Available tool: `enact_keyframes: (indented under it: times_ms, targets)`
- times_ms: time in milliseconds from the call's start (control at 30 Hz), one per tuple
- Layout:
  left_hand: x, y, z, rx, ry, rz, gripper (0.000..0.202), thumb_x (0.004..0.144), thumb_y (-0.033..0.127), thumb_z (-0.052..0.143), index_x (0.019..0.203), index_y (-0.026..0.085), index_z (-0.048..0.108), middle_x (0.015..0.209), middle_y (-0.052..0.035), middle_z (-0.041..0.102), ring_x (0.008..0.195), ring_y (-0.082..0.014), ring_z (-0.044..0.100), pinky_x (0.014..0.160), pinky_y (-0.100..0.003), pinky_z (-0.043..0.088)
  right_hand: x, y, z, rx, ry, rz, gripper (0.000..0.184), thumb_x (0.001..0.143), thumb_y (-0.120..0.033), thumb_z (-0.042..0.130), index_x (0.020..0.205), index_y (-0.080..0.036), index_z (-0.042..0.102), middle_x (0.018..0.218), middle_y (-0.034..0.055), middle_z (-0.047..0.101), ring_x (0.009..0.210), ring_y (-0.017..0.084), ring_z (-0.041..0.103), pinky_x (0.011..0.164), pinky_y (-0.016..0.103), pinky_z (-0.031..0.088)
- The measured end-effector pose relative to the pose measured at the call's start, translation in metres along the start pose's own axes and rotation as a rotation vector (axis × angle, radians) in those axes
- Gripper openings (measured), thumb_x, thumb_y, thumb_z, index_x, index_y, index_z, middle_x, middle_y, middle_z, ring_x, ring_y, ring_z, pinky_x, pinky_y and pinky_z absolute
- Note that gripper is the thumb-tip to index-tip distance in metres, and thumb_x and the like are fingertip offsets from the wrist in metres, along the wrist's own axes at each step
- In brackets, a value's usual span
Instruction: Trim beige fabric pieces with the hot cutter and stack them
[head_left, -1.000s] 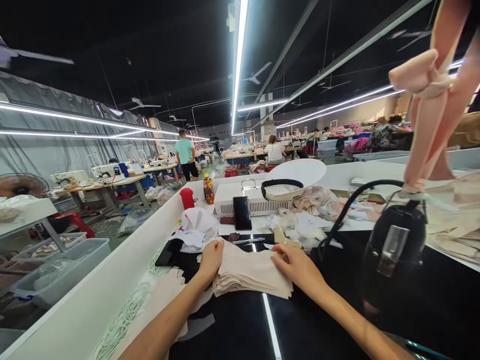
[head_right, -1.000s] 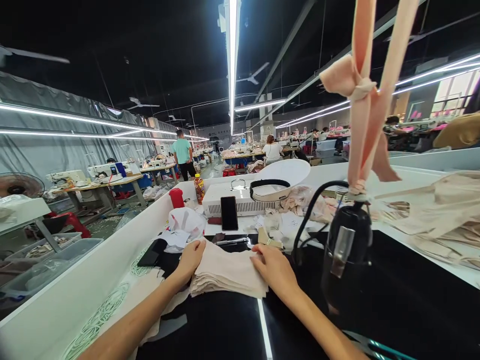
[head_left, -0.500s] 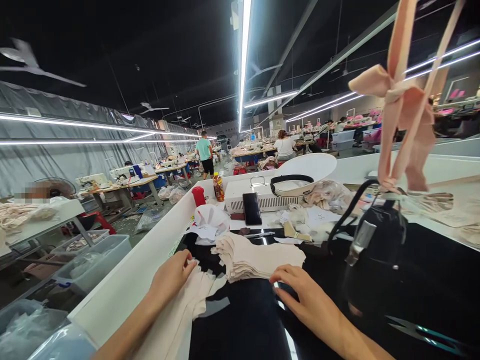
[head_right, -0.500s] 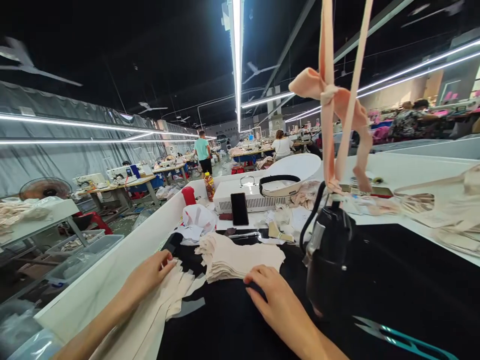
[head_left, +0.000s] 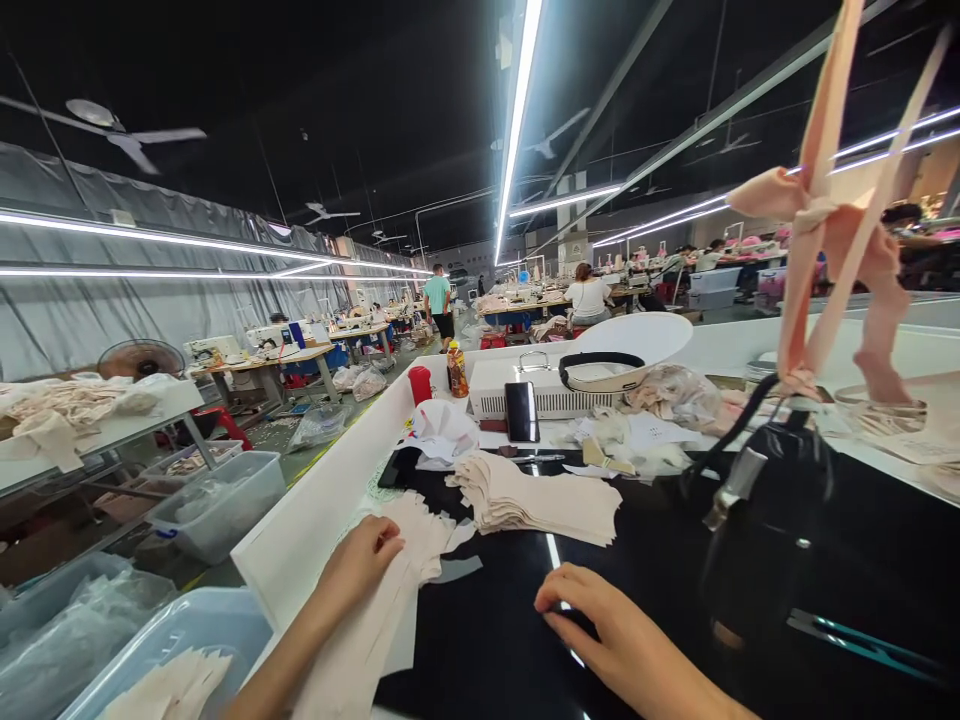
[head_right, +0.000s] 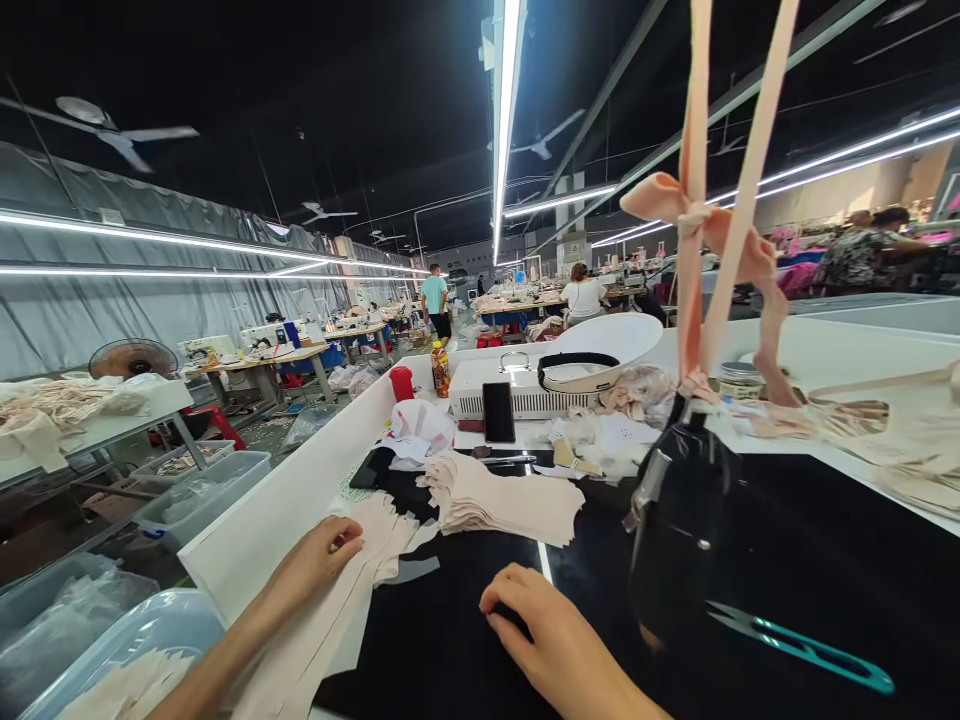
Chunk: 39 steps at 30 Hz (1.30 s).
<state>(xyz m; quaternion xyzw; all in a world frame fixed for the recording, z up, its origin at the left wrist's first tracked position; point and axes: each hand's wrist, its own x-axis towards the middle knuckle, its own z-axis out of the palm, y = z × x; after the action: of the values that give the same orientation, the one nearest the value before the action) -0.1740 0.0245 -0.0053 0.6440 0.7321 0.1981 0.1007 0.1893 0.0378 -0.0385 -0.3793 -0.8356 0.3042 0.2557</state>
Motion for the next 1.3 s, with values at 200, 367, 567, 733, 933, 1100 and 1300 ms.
enact_keyframes:
  times_ms: [200, 367, 567, 733, 933, 1100, 1300]
  targets:
    - [-0.002, 0.002, 0.007, 0.010, 0.054, 0.020, 0.028, 0.106, 0.044, 0.068, 0.099, 0.017, 0.069, 0.100, -0.0030, 0.071, 0.092, -0.0203, 0.069, 0.090, -0.041, 0.057, -0.011, -0.002, 0.021, -0.010, -0.021, -0.043, 0.022, 0.098, -0.012, 0.055, 0.098, -0.024, 0.073, 0.109, 0.0060, 0.075, 0.103, 0.026, 0.071, 0.095, 0.040, 0.052]
    - [-0.011, 0.014, -0.003, -0.017, 0.160, 0.116, 0.029, 0.109, 0.038, 0.050, 0.091, 0.021, 0.064, 0.096, -0.0033, 0.070, 0.089, -0.0229, 0.068, 0.084, -0.038, 0.053, -0.029, -0.014, 0.023, 0.033, -0.006, -0.015, 0.024, 0.091, -0.010, 0.060, 0.098, -0.024, 0.077, 0.113, 0.0076, 0.077, 0.106, 0.030, 0.069, 0.100, 0.046, 0.048]
    - [-0.041, 0.054, -0.015, -0.053, 0.220, 0.401, 0.031, 0.107, 0.044, 0.040, 0.096, 0.026, 0.062, 0.103, -0.0045, 0.070, 0.093, -0.0255, 0.068, 0.083, -0.037, 0.053, -0.040, -0.036, 0.021, 0.307, 0.046, 0.071, 0.022, 0.093, -0.033, 0.067, 0.106, -0.019, 0.078, 0.109, 0.0117, 0.077, 0.105, 0.031, 0.071, 0.097, 0.044, 0.051]
    - [-0.072, 0.093, -0.006, -0.024, 0.209, 0.694, 0.030, 0.113, 0.035, 0.038, 0.100, 0.026, 0.064, 0.099, -0.0025, 0.068, 0.091, -0.0210, 0.070, 0.084, -0.033, 0.056, -0.037, -0.053, 0.024, 0.676, 0.017, 0.189, 0.072, 0.083, -0.075, 0.073, 0.126, -0.017, 0.071, 0.118, 0.0145, 0.077, 0.112, 0.031, 0.072, 0.094, 0.041, 0.057]
    - [-0.104, 0.120, 0.011, 0.055, 0.234, 0.960, 0.030, 0.115, 0.021, 0.038, 0.103, 0.024, 0.066, 0.094, -0.0022, 0.066, 0.079, -0.0191, 0.066, 0.070, -0.028, 0.054, -0.046, -0.071, 0.023, 0.997, -0.012, 0.275, 0.071, 0.081, -0.085, 0.071, 0.107, -0.019, 0.071, 0.096, 0.0041, 0.072, 0.087, 0.016, 0.070, 0.075, 0.028, 0.057]
    - [-0.115, 0.129, 0.014, 0.062, 0.274, 1.036, 0.028, 0.115, 0.018, 0.037, 0.105, 0.022, 0.063, 0.094, -0.0028, 0.065, 0.079, -0.0184, 0.065, 0.070, -0.027, 0.054, -0.049, -0.072, 0.025, 1.070, 0.048, 0.297, 0.069, 0.071, -0.083, 0.082, 0.092, -0.018, 0.068, 0.075, -0.0028, 0.061, 0.065, 0.011, 0.056, 0.059, 0.022, 0.047]
    - [-0.117, 0.127, 0.013, -0.184, 0.069, 0.839, 0.024, 0.114, 0.026, 0.045, 0.103, 0.026, 0.065, 0.098, -0.0010, 0.068, 0.084, -0.0163, 0.069, 0.077, -0.025, 0.055, -0.049, -0.073, 0.021, 1.054, 0.131, 0.256, 0.072, 0.065, -0.081, 0.087, 0.091, -0.015, 0.073, 0.072, -0.0045, 0.057, 0.062, 0.008, 0.045, 0.058, 0.021, 0.035]
